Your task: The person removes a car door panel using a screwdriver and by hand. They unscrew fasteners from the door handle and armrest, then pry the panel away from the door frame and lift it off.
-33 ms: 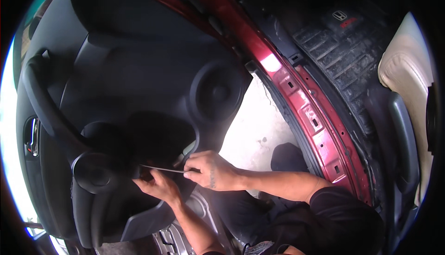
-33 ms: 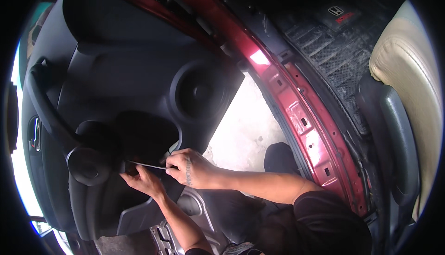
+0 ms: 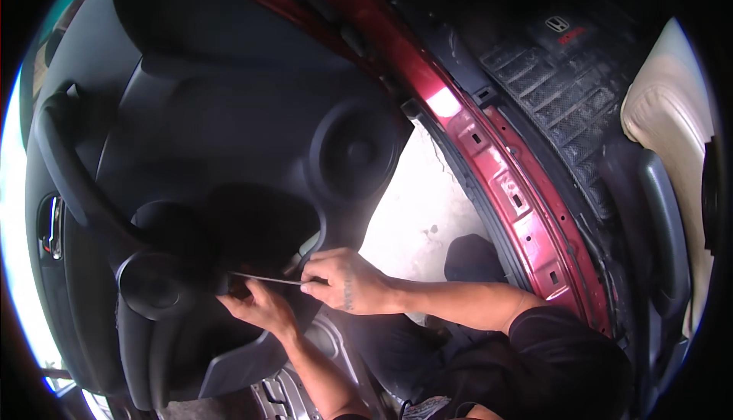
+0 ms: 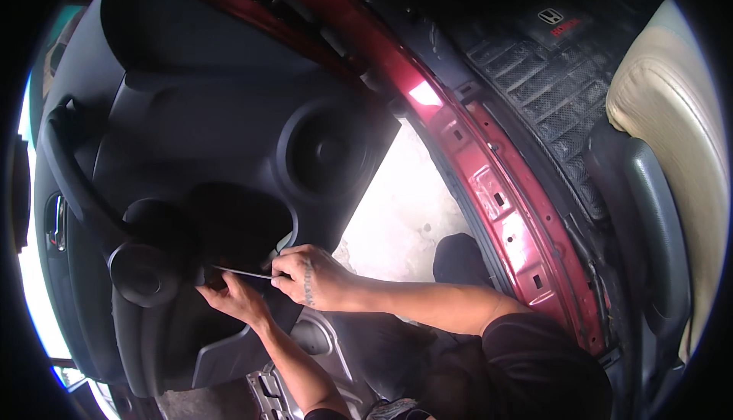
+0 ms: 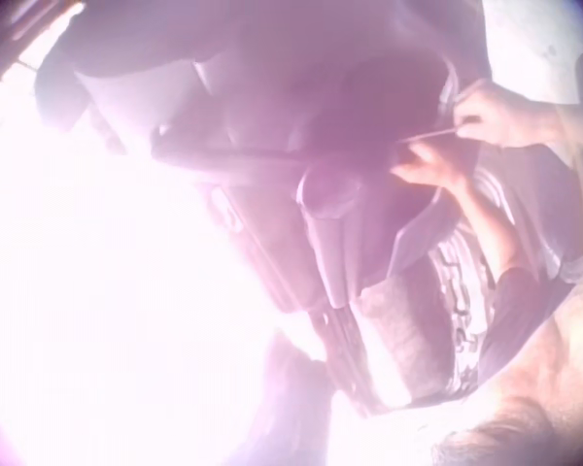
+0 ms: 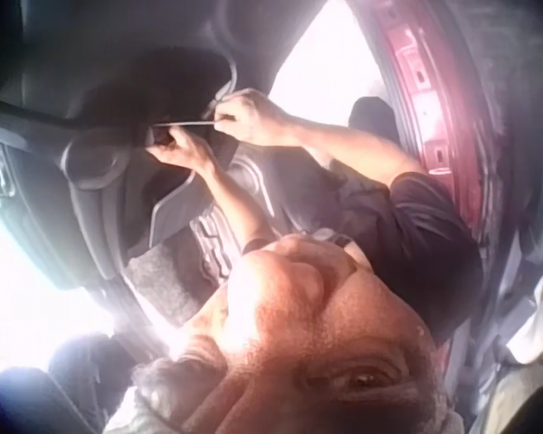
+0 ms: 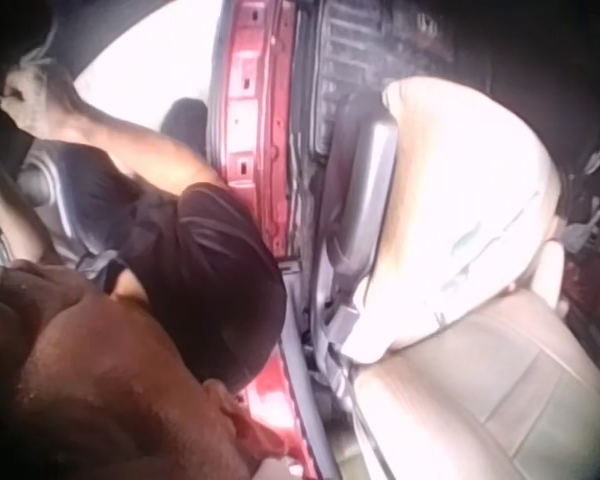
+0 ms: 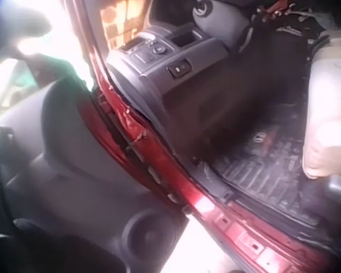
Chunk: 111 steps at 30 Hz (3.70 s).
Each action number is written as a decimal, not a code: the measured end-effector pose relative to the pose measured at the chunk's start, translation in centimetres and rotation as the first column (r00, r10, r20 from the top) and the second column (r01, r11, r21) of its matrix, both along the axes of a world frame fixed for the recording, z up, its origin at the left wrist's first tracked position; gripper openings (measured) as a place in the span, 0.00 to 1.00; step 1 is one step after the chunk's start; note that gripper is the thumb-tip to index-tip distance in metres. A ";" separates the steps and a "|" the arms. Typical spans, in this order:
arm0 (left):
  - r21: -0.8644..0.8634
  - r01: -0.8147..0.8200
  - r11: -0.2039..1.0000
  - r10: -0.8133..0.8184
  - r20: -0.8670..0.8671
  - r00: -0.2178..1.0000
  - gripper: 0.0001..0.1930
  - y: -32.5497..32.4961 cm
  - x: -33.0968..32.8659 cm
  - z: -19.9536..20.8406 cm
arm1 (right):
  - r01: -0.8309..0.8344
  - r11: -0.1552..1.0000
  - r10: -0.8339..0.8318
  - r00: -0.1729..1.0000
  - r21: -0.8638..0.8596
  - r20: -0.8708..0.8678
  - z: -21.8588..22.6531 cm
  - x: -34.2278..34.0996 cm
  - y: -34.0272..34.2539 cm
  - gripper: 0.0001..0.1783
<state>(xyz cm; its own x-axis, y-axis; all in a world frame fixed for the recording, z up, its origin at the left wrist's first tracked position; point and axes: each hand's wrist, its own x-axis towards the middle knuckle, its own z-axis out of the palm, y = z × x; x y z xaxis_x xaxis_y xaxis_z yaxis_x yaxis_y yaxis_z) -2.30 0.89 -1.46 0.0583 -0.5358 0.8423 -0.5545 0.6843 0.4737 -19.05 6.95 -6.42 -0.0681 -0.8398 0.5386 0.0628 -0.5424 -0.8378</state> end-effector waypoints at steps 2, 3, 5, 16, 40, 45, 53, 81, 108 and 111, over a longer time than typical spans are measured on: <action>0.013 -0.015 1.000 0.015 0.000 1.000 0.14 0.3 -0.2 0.2 | -0.039 0.999 0.039 0.999 -0.003 -0.006 0.0 0.0 -0.1 0.09; 0.020 -0.023 1.000 0.023 -0.001 1.000 0.14 0.3 -0.2 0.3 | -0.059 0.998 0.059 0.998 -0.004 -0.009 -0.1 0.0 -0.1 0.09; 0.003 -0.026 1.000 0.026 0.013 1.000 0.14 0.1 0.0 0.2 | -0.070 0.997 0.070 0.997 -0.027 0.018 -0.5 0.2 -0.5 0.10; -0.028 -0.018 0.999 0.018 -0.009 1.000 0.14 0.1 -0.6 0.2 | -0.153 0.987 0.150 0.986 0.044 0.067 -0.1 -0.3 -0.2 0.12; -0.012 -0.063 0.998 0.064 0.041 0.997 0.17 0.2 -0.9 0.4 | -0.282 0.956 0.270 0.954 0.080 0.134 0.3 -1.2 -0.7 0.09; -0.118 -0.124 0.985 0.133 0.074 0.988 0.16 -0.8 -0.3 0.0 | 0.145 0.977 -0.144 0.989 -0.155 0.019 -0.7 0.3 -0.9 0.06; -0.215 -0.074 0.974 0.042 -0.147 0.988 0.11 -1.6 -1.5 -1.2 | 0.220 0.945 -0.230 0.973 -0.240 -0.011 -2.1 0.3 -2.2 0.07; 0.127 -0.017 0.992 0.035 -0.141 0.989 0.09 3.1 0.8 3.1 | 0.064 0.974 -0.080 0.995 -0.219 -0.063 -2.6 1.5 -1.7 0.14; 0.019 -0.448 0.894 0.443 0.112 0.889 0.13 2.4 2.6 5.2 | -0.294 0.905 0.418 0.749 -0.308 0.513 -4.7 7.3 -3.4 0.07; 0.013 -0.444 0.896 0.441 0.092 0.893 0.13 2.7 2.9 5.9 | -0.288 0.905 0.416 0.752 -0.313 0.511 -4.0 7.1 -3.6 0.07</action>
<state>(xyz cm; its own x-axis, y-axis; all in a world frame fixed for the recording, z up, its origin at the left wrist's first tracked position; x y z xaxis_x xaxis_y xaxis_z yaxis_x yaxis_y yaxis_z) 0.57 3.62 4.39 0.2250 -0.4985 0.8372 -0.8354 0.3436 0.4291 -11.94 3.35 -10.41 -0.1287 -0.7410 0.6591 0.7002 -0.5386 -0.4688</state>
